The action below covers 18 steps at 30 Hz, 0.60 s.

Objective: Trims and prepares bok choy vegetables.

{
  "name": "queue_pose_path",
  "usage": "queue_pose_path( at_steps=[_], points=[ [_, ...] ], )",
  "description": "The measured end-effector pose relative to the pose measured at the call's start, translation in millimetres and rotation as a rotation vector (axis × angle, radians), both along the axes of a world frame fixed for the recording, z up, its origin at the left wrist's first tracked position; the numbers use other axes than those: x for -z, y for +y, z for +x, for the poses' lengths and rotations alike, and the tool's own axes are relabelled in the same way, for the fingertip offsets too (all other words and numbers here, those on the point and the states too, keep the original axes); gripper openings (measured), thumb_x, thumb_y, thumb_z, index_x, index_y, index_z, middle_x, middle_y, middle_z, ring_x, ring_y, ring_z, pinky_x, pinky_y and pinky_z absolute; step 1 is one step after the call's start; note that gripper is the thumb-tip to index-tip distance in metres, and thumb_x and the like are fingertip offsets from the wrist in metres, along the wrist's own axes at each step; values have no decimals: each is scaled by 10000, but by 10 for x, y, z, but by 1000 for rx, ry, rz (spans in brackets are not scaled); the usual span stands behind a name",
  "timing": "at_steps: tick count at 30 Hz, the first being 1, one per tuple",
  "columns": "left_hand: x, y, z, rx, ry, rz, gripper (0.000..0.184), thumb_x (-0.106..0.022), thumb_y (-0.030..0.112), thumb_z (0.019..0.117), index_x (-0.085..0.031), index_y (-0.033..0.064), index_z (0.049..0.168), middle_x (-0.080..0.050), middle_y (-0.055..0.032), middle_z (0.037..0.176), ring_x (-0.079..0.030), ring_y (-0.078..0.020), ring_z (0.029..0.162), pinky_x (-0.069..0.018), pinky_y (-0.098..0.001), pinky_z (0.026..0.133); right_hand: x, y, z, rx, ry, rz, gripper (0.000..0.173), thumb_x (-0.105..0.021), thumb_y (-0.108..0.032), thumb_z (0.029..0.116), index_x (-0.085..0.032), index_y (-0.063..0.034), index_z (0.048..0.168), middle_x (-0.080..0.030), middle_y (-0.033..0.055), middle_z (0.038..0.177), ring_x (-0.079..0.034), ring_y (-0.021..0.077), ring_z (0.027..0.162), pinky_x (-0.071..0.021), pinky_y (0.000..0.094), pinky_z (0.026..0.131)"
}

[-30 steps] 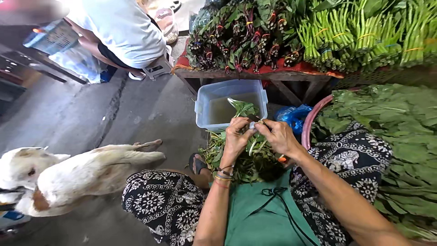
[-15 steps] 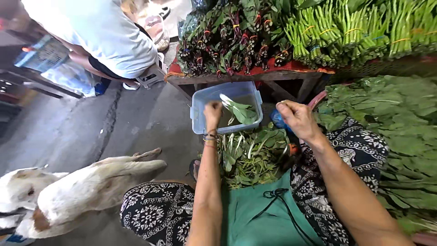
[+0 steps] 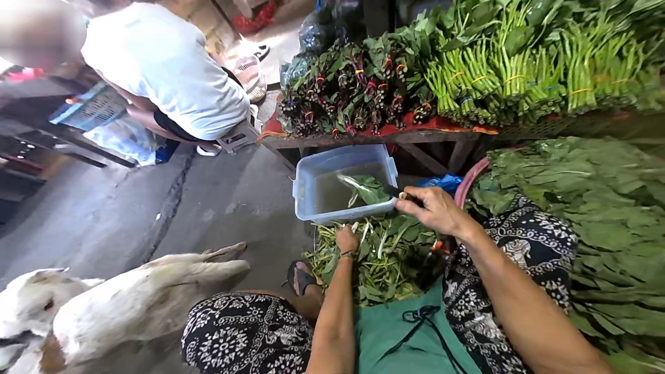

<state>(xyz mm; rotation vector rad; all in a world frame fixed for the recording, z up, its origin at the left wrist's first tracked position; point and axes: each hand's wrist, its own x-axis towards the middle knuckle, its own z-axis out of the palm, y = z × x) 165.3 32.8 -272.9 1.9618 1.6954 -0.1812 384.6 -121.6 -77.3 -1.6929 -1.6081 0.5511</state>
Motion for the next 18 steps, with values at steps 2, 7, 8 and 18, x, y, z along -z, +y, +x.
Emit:
queue_pose_path(
  at_steps=[2,7,8,18],
  points=[
    [-197,-88,-70,-70,-244,24,319,-657,162,955,-703,35,1244,-700,-222,1205,-656,-390,1164,-491,-592,1019,7,-19,36,-49,21,-28,626,-306,-548,1052,-653,-60,869,-579,62,718,-593,227,702,-465,482,657],
    [-1046,-341,-295,-305,-992,-177,235,-578,46,1015,-641,-50,1220,-708,-135,1031,-677,-162,867,-573,-336,785,5,14,43,-52,54,-130,616,-273,-433,1087,-726,-43,940,-685,110,831,-667,279,829,-499,565,780],
    [-1186,-377,-332,-364,-1126,-300,221,-537,44,1034,-631,-38,1217,-728,-119,993,-691,-150,810,-579,-311,712,14,30,19,-64,16,-141,606,-319,-482,1075,-718,-49,931,-676,111,814,-666,293,818,-496,577,758],
    [-1661,-636,-259,-192,-1370,-593,310,-651,-3,880,-589,27,1181,-719,-76,1006,-712,-168,876,-616,-346,751,179,138,-307,-19,473,-87,231,-685,-209,957,-682,-9,1072,-645,49,898,-567,94,756,-495,306,710]
  ],
)
